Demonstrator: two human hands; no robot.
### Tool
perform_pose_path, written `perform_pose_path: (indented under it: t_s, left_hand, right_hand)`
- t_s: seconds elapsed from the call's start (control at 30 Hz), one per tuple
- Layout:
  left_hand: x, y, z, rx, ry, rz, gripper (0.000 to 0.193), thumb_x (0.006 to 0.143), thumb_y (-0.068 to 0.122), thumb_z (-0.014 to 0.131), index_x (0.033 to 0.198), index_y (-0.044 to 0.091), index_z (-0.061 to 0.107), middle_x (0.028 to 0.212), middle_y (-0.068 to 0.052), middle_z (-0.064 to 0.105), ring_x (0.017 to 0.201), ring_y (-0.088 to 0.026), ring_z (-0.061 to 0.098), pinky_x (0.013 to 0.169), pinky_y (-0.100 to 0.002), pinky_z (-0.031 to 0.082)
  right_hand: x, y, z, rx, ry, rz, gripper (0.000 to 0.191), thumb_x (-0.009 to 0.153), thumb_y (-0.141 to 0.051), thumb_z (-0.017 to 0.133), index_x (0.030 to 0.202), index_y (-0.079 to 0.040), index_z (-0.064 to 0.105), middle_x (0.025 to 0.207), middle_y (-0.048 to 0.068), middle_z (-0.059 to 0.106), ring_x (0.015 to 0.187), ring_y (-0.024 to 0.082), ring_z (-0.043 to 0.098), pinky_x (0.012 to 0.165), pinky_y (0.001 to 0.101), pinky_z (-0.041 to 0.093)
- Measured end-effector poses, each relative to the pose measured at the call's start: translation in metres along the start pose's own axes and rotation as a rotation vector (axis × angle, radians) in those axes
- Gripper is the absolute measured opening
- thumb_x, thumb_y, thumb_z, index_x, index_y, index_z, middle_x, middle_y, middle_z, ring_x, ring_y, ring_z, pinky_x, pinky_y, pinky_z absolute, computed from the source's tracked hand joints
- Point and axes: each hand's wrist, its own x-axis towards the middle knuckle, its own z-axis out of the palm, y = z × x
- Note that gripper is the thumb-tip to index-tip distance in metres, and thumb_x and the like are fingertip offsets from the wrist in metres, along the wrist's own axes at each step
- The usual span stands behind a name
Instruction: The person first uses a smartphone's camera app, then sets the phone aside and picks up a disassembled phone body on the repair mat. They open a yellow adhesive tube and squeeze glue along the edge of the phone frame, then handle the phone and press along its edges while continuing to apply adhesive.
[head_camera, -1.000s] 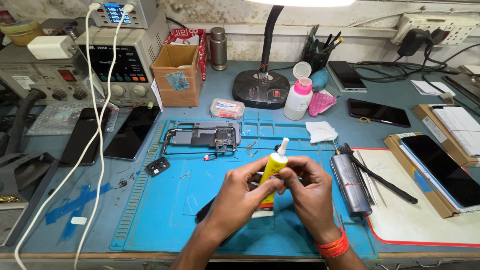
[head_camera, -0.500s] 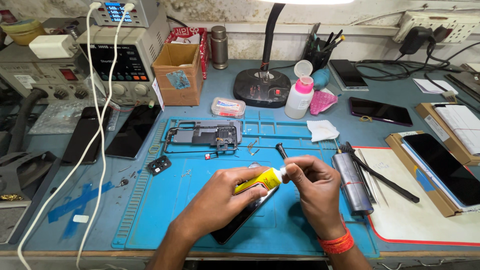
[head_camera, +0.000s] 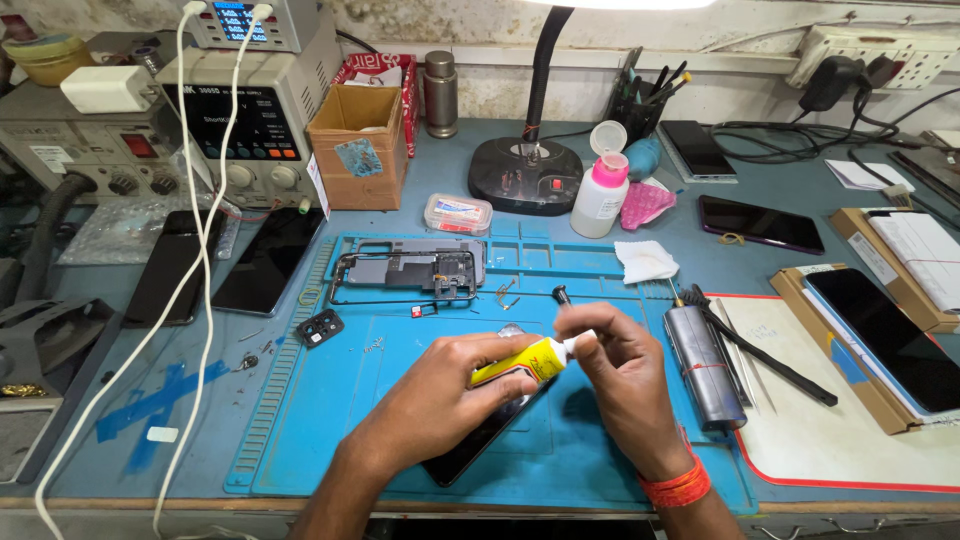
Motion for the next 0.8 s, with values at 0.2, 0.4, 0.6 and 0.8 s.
perform_pose_path:
  t_s: [0.2,0.4,0.6,0.8]
  left_hand:
    - [-0.0004,-0.0006,-0.0045,0.010,-0.007,-0.028,0.037,0.092,0.024,0.067,0.123,0.005,0.071,0.110,-0.013,0.078,0.096,-0.025,0.075,0.087,-0.035,0.057]
    - [-0.0008,-0.0012,-0.0029,-0.023,-0.009,-0.057,0.037,0.092,0.025,0.068,0.123,0.005,0.071,0.109,-0.012,0.079,0.095,-0.024,0.076,0.087,-0.035,0.057]
    - [-0.0029,-0.0039,-0.0050,-0.020,-0.023,-0.048,0.038,0.093,0.026,0.067,0.125,0.005,0.070,0.111,-0.011,0.079,0.096,-0.021,0.075,0.088,-0.033,0.057]
    - [-0.0015,-0.0049,-0.0028,-0.030,-0.041,-0.143,0.039,0.091,0.029,0.068,0.124,0.007,0.071,0.108,-0.012,0.080,0.093,-0.022,0.076,0.087,-0.033,0.058]
  right_hand:
    - [0.0019,0.0047,-0.0014,-0.003,0.030,0.092,0.032,0.099,-0.027,0.072,0.109,0.004,0.073,0.092,0.006,0.068,0.086,0.011,0.063,0.078,0.0261,0.053]
    - [0.0002,0.0009,-0.0031,0.085,-0.019,0.098,0.036,0.091,-0.027,0.071,0.117,-0.002,0.069,0.100,0.002,0.070,0.090,0.008,0.065,0.082,0.0236,0.055]
    - [0.0038,0.0040,-0.0026,0.040,-0.040,0.109,0.027,0.096,-0.022,0.073,0.104,0.003,0.073,0.091,0.005,0.072,0.085,0.009,0.066,0.078,0.0243,0.054]
    - [0.0039,0.0016,-0.0005,0.141,-0.050,0.107,0.027,0.091,-0.023,0.072,0.107,-0.002,0.067,0.094,-0.002,0.068,0.085,0.005,0.062,0.073,0.0203,0.051]
